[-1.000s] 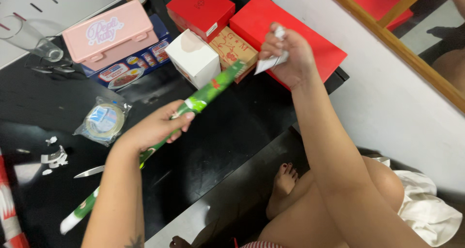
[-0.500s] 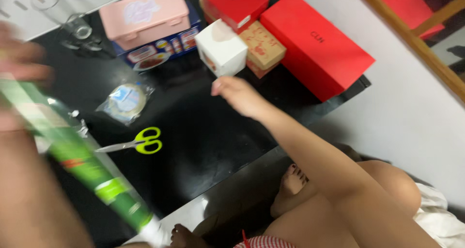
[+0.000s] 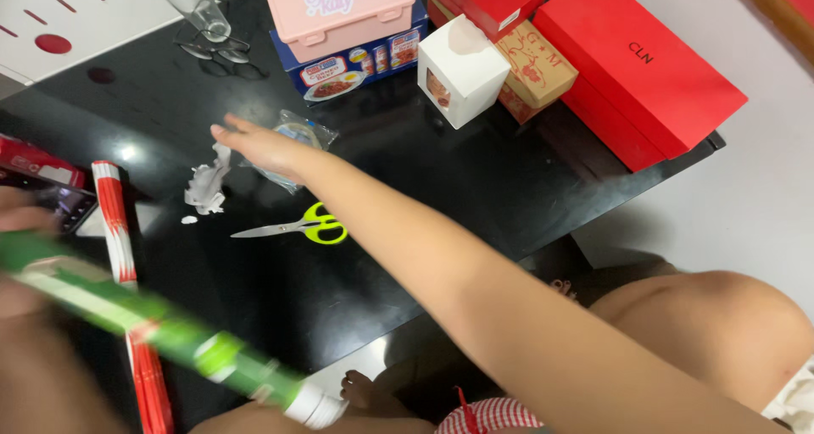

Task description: The person unrolls a roll of green Christmas wrapping paper, cuts a rectangular sheet with scissors, and places a red box on the paper. They then fold the paper around the box and prepare to secure it with tape.

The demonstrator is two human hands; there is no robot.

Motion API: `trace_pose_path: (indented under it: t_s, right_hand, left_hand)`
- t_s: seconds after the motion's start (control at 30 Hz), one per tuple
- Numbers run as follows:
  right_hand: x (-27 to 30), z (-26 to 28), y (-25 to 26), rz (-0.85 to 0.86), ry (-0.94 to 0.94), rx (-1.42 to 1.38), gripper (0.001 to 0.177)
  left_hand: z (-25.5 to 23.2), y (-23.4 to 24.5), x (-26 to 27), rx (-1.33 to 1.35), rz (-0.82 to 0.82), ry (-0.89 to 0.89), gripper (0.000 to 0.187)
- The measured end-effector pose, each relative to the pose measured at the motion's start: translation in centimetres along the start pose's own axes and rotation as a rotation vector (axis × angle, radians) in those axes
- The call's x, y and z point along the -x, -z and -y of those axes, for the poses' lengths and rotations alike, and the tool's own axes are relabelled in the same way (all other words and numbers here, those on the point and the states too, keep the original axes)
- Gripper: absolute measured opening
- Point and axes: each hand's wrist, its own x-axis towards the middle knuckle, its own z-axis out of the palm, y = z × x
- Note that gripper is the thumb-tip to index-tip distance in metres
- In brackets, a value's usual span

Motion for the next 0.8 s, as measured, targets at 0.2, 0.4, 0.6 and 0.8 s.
trace_pose_path:
  t_s: [0.2, 0.4, 0.6, 0.8]
  right_hand:
    - [14.0, 3.5, 2.9, 0.471, 0.072, 0.346, 0.076]
    - [30.1, 7.4, 13.3, -0.104, 0.015, 0.376, 0.04]
    - [37.4, 8.8, 18.4, -0.359, 0.026, 0.499, 0.035]
    - [41.6, 8.9, 19.8, -0.425, -0.023, 0.572, 0.033]
  left_hand:
    - [5.3, -4.4, -0.5, 0.057, -0.016, 0.069, 0.026]
    - [9.7, -11.4, -0.4, 0.392, 0.069, 0.072, 0.027]
    - [17.7, -25.0, 12.4, 0.617, 0.095, 0.619, 0.021]
    - [20.5, -30.1, 17.2, 0.583, 0.066, 0.485, 0.043]
